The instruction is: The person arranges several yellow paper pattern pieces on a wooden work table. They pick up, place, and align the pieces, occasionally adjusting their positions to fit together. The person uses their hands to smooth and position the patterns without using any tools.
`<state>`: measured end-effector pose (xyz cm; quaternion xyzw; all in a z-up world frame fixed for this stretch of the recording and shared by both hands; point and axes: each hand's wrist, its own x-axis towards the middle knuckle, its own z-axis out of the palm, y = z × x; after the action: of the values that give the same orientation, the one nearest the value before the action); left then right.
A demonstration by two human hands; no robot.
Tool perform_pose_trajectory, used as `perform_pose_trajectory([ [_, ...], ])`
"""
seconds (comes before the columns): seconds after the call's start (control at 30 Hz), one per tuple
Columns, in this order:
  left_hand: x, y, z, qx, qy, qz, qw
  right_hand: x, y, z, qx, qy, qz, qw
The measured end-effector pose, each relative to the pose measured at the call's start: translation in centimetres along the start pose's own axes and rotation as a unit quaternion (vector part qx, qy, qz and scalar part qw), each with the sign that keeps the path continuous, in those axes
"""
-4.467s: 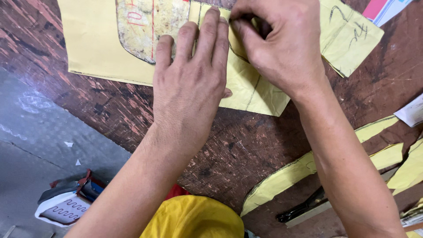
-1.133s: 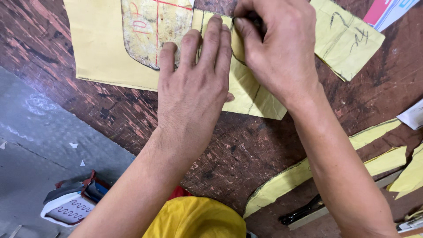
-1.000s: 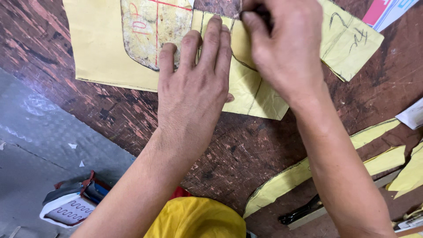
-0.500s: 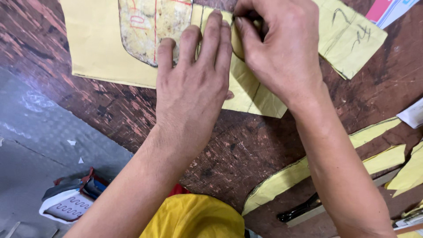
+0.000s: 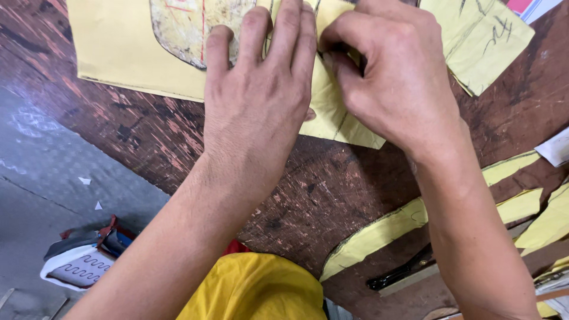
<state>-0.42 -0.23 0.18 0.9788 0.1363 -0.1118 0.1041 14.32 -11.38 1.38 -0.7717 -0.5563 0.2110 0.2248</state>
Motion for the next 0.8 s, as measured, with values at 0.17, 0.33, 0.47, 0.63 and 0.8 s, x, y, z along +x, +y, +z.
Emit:
perform_pose_trajectory([
  [0.17,-0.1,0.0,0.2,0.016,0.005,0.005,1.0,-0.8,0.0,-0.3,-0.008,-0.021,0.016,1.0],
  [0.33,-0.1,-0.1,0.3,0.013,0.014,0.009,1.0,-2.0,0.5,-1.1,-0.028,-0.033,0.021,0.999],
  [0.47,0.0,0.0,0.1,0.005,-0.001,0.008,1.0,-2.7,0.7,-2.0,-0.011,-0.038,0.059,0.997],
  [0.63,0.2,0.0,0.1,0.009,-0.018,0.006,1.0,-4.5,1.1,-3.4,0.007,-0.002,0.133,0.991],
  [0.8,0.2,0.0,-0.1,0.023,-0.013,0.01,1.0,-6.0,2.7,-2.2,0.058,0.042,0.215,0.974],
])
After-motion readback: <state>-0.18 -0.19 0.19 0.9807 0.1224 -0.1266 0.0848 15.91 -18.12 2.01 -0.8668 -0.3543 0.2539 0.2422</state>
